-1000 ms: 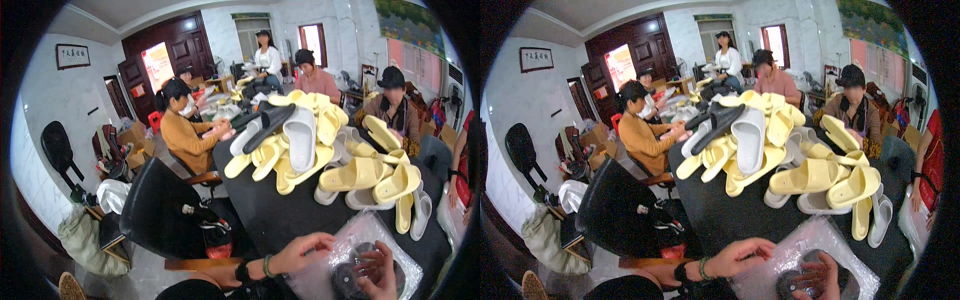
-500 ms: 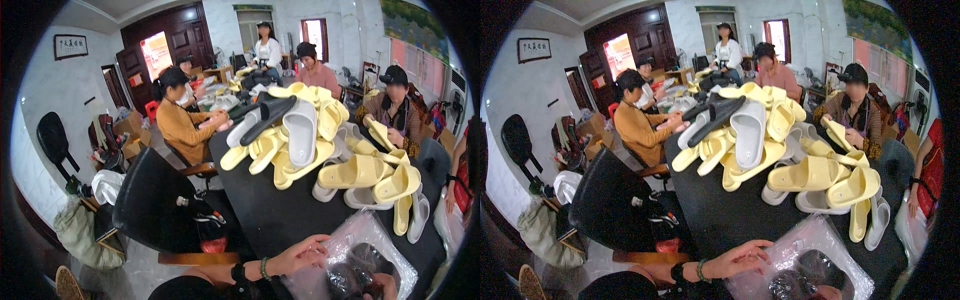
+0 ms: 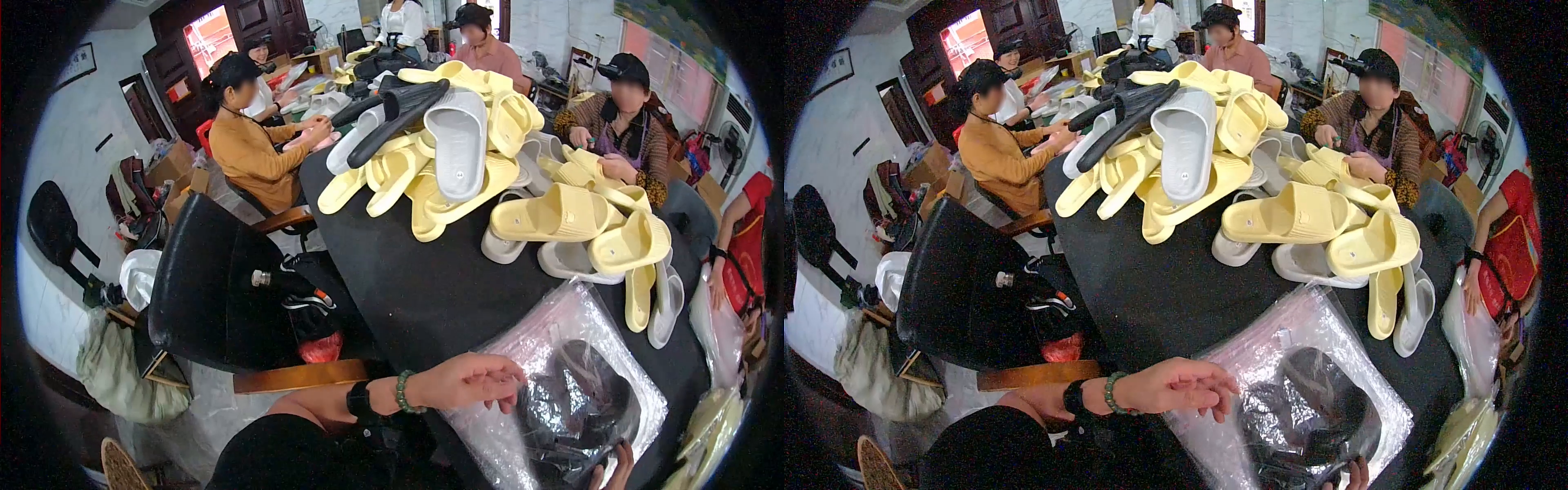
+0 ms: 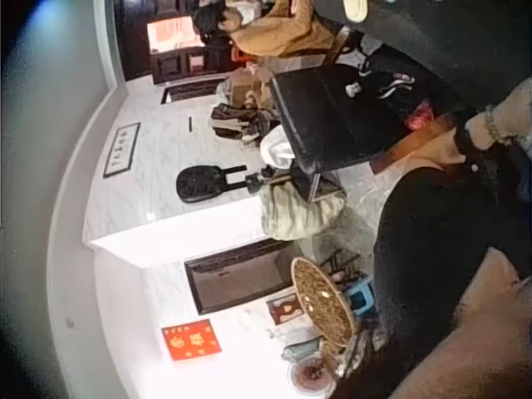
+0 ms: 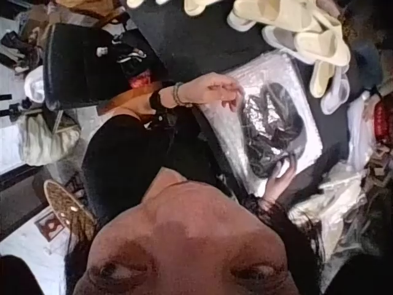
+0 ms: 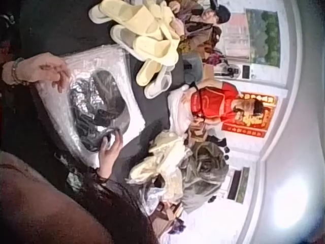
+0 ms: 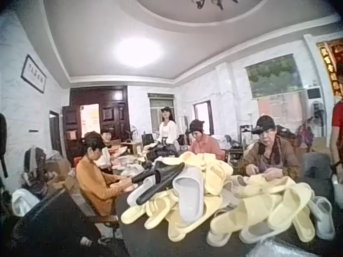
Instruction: The recorder organizes and packs finished shoes into plastic bags at a factory workstation.
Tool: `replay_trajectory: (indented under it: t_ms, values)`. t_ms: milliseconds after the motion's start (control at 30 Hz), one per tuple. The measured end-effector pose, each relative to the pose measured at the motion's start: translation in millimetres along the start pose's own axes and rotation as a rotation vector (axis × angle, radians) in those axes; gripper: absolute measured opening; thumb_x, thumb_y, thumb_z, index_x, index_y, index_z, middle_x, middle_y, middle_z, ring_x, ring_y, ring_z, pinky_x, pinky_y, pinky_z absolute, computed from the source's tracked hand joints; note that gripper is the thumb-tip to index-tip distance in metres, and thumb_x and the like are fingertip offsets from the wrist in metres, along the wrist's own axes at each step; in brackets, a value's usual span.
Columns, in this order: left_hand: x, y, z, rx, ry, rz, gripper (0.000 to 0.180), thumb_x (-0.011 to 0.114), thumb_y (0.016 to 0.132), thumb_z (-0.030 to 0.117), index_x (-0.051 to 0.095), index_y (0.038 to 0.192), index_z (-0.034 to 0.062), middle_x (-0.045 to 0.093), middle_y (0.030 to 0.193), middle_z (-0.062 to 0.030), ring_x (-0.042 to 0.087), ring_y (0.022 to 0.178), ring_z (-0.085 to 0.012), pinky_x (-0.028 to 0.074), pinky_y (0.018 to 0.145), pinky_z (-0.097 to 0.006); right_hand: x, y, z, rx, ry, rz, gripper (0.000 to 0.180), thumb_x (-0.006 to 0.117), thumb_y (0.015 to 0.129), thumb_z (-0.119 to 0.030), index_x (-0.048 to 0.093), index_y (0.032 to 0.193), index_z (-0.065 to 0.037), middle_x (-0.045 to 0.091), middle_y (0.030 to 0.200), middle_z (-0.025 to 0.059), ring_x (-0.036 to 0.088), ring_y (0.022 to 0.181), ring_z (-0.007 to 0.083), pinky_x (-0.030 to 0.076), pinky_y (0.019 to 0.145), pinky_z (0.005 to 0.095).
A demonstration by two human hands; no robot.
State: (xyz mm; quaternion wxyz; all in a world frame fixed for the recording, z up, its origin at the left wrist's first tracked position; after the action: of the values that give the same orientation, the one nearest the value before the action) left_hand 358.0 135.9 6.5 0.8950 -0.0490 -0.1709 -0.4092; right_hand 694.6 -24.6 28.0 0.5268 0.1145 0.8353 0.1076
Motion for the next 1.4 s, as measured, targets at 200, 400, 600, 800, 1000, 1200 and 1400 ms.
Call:
replay_trajectory:
  t_ms: [200, 400, 600, 800, 1000, 1200, 1400]
  values:
    - [-3.9, -13.0, 6.0, -0.067, 0.221, 0.064, 0.027, 0.051, 0.103, 0.022, 0.065, 0.112, 0.0001, 0.070, 0.090, -0.0039, 0.064, 0.083, -0.0080, 0.050, 0.069, -0.024, 13.1, -4.7, 7.3, 0.069, 0.084, 0.015, 0.047, 0.052, 0.101, -0.029, 0.049, 0.135, 0.004, 0.049, 0.137, 0.0253, 0.048, 0.126, 0.0409, 0.038, 0.106, 0.0464]
    - [-10.3, -25.0, 2.3, -0.123, 0.148, 0.088, 0.030, 0.050, 0.104, 0.021, 0.060, 0.122, -0.0001, 0.070, 0.096, -0.0056, 0.065, 0.086, -0.0107, 0.051, 0.072, -0.024, 15.2, -7.7, 10.6, 0.134, 0.142, 0.021, 0.044, 0.056, 0.096, -0.020, 0.050, 0.134, 0.002, 0.048, 0.138, 0.0241, 0.045, 0.129, 0.0396, 0.033, 0.110, 0.0466]
    - [-8.7, -9.6, 3.3, -0.068, 0.038, 0.062, 0.040, 0.046, 0.105, 0.023, 0.046, 0.138, 0.0014, 0.068, 0.104, -0.0098, 0.067, 0.094, -0.0162, 0.051, 0.075, -0.026, 16.7, -10.0, 15.9, 0.124, 0.243, 0.046, 0.050, 0.054, 0.099, -0.031, 0.049, 0.136, 0.002, 0.047, 0.140, 0.0239, 0.044, 0.131, 0.0394, 0.036, 0.109, 0.0459]
    - [-13.2, 8.9, 4.8, -0.043, -0.101, 0.037, 0.048, 0.040, 0.106, 0.032, 0.041, 0.143, 0.0010, 0.068, 0.104, -0.0115, 0.068, 0.094, -0.0200, 0.050, 0.072, -0.028, 17.5, -12.5, 17.1, 0.128, 0.261, 0.059, 0.050, 0.054, 0.099, -0.032, 0.051, 0.135, 0.002, 0.047, 0.141, 0.0236, 0.045, 0.130, 0.0395, 0.036, 0.108, 0.0458]
    - [-20.9, 28.0, -3.5, -0.114, -0.166, 0.021, 0.055, 0.037, 0.105, 0.037, 0.036, 0.146, 0.0006, 0.067, 0.106, -0.0128, 0.068, 0.093, -0.0219, 0.050, 0.071, -0.029, 16.8, -12.6, 17.5, 0.137, 0.291, 0.040, 0.048, 0.054, 0.099, -0.029, 0.050, 0.135, 0.002, 0.045, 0.142, 0.0234, 0.045, 0.131, 0.0394, 0.039, 0.107, 0.0449]
    - [-20.1, 30.6, -10.7, -0.107, -0.218, 0.026, 0.053, 0.033, 0.107, 0.035, 0.037, 0.146, 0.0008, 0.067, 0.107, -0.0125, 0.068, 0.092, -0.0223, 0.050, 0.071, -0.029, 17.4, -11.7, 20.1, 0.139, 0.284, 0.031, 0.047, 0.053, 0.099, -0.027, 0.049, 0.135, 0.002, 0.045, 0.143, 0.0236, 0.045, 0.131, 0.0393, 0.041, 0.106, 0.0440]
    - [-25.8, 20.5, -9.7, -0.088, -0.124, 0.089, 0.053, 0.032, 0.107, 0.036, 0.038, 0.146, 0.0005, 0.068, 0.105, -0.0130, 0.068, 0.093, -0.0229, 0.051, 0.072, -0.030, 17.2, -10.0, 20.4, 0.125, 0.244, 0.022, 0.047, 0.054, 0.099, -0.027, 0.049, 0.135, 0.003, 0.045, 0.142, 0.0245, 0.045, 0.131, 0.0399, 0.040, 0.106, 0.0451]
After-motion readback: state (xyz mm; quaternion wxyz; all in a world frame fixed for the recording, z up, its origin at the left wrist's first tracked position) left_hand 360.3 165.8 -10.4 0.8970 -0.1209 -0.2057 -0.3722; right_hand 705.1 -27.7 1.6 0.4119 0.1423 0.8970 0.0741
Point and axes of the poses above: each hand's wrist, its own y-axis towards the middle knuckle, its own x-axis out of the palm, z = x × y, the point moved 2 cm from there along y, towards the middle knuckle
